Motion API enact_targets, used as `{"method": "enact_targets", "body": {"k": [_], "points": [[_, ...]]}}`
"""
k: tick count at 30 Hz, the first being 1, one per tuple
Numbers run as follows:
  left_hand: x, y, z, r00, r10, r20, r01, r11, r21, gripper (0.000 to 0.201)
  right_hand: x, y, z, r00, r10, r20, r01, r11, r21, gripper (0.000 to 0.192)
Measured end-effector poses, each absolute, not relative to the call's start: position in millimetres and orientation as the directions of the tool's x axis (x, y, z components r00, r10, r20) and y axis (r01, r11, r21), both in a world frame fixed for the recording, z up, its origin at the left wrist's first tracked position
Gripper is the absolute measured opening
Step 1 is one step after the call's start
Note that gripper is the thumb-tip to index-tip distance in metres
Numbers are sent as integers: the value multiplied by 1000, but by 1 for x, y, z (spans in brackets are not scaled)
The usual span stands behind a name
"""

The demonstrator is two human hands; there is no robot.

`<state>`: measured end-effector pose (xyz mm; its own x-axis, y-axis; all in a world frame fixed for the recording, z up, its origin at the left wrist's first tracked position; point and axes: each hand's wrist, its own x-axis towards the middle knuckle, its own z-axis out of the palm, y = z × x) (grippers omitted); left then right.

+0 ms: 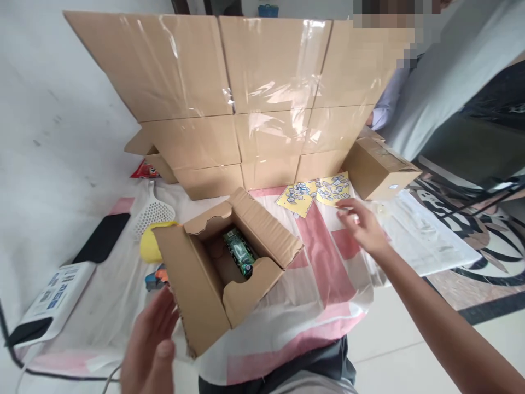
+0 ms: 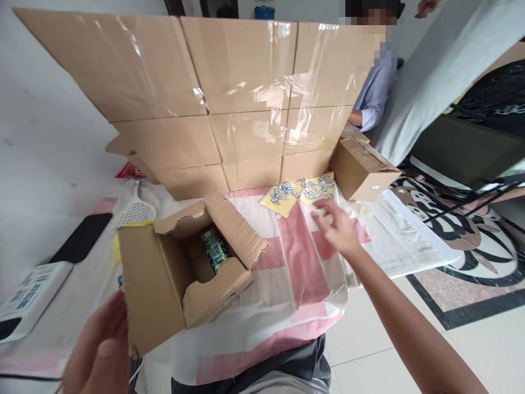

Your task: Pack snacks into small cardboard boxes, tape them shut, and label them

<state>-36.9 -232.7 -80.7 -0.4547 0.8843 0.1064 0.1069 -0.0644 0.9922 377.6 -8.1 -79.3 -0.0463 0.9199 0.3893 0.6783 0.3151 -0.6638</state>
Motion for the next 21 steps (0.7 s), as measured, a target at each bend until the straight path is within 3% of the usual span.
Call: {"method": "enact_targets", "body": {"k": [1,3,7,10,13,16,21], "points": [[-25,-221,-73,-420,895,150,92,-123,988,75,349,-17,-74,-240,914,326,518,404,-753,44],[-6,-199,-59,-361,910,202,111,-173,979,82,297,-33,-63,-530,819,219,239,392,-888,63],[0,-174,-41,-248,957,151,290,-75,954,65,233,-58,-48,-641,747,178,0,232,-973,74],[-8,-170,-34,-125,982,141,401,-80,912,77,216,-68,-45,-613,767,190,-27,220,-975,70],[-8,-168,-29,-49,992,117,483,-79,872,100,212,-72,-48,-494,839,229,9,269,-963,52],[-4,-167,-30,-11,995,94,566,-72,821,103,214,-73,-55,-428,849,311,84,380,-921,44],[-21,-172,-43,32,979,199,539,-185,822,91,219,-69,-59,-462,716,524,117,635,-764,73]]}}
